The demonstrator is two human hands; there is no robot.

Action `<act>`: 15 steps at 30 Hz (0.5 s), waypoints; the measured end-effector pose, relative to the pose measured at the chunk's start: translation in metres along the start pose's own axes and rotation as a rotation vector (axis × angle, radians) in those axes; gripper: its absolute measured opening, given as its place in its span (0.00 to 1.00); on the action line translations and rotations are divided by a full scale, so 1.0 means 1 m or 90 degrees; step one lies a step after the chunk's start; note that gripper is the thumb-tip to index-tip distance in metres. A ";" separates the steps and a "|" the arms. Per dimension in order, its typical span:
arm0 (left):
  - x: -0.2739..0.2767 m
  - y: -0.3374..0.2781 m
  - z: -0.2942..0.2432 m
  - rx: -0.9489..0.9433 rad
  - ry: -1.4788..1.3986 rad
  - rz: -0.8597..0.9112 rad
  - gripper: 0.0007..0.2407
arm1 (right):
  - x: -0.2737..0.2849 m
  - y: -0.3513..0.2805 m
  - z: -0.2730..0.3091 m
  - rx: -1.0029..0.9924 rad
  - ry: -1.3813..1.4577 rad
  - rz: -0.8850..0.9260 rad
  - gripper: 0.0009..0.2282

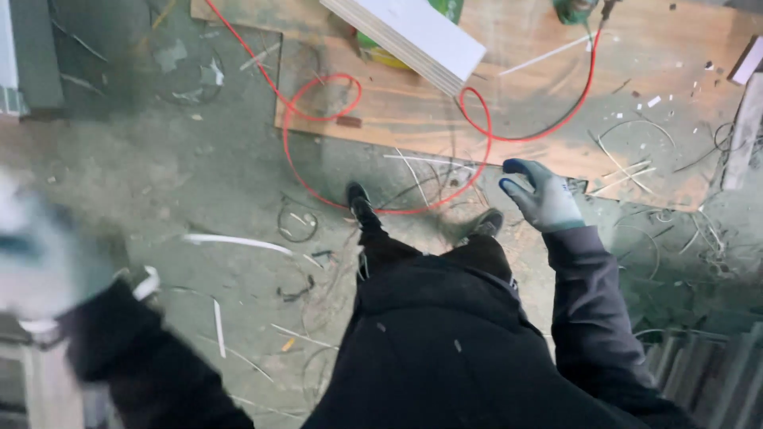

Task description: Applying adhesive and edge banding to a wooden panel and trimming the excess material.

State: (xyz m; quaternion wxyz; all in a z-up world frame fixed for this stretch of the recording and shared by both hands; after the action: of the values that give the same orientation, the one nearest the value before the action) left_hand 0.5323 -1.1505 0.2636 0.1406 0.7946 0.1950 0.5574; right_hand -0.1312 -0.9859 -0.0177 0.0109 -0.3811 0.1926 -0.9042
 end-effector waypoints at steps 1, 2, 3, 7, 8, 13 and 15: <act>-0.015 -0.023 -0.026 -0.007 0.001 0.007 0.10 | 0.015 -0.010 -0.023 0.022 0.021 -0.020 0.20; -0.038 -0.047 -0.047 -0.007 -0.002 0.013 0.09 | 0.020 -0.017 -0.063 0.026 0.016 -0.012 0.20; -0.064 -0.072 -0.070 -0.007 -0.006 0.019 0.09 | 0.027 -0.023 -0.100 0.062 0.083 -0.033 0.18; -0.184 -0.188 -0.141 0.109 -0.292 0.228 0.09 | 0.084 -0.070 -0.207 0.002 0.138 0.004 0.19; -0.216 -0.220 -0.176 0.109 -0.296 0.233 0.09 | 0.096 -0.077 -0.231 -0.003 0.135 0.002 0.19; -0.272 -0.341 -0.402 0.045 -0.547 0.371 0.12 | 0.163 -0.096 -0.262 -0.041 0.258 0.022 0.18; -0.268 -0.357 -0.490 -0.119 -0.494 0.401 0.11 | 0.175 -0.091 -0.243 -0.038 0.399 0.010 0.20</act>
State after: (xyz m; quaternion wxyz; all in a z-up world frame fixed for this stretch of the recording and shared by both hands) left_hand -0.0643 -0.9569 0.0497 0.0986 0.9475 -0.1716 0.2513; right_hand -0.4120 -0.8483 -0.0196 -0.0528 -0.0828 0.2161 -0.9714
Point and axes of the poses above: each hand's wrist, its own y-axis towards the middle knuckle, its own x-axis out of the back of the hand, z = x × y, the point moved 5 cm from there along y, towards the middle knuckle, and after that the axes turned 3 degrees about x, right-handed, at the moved point
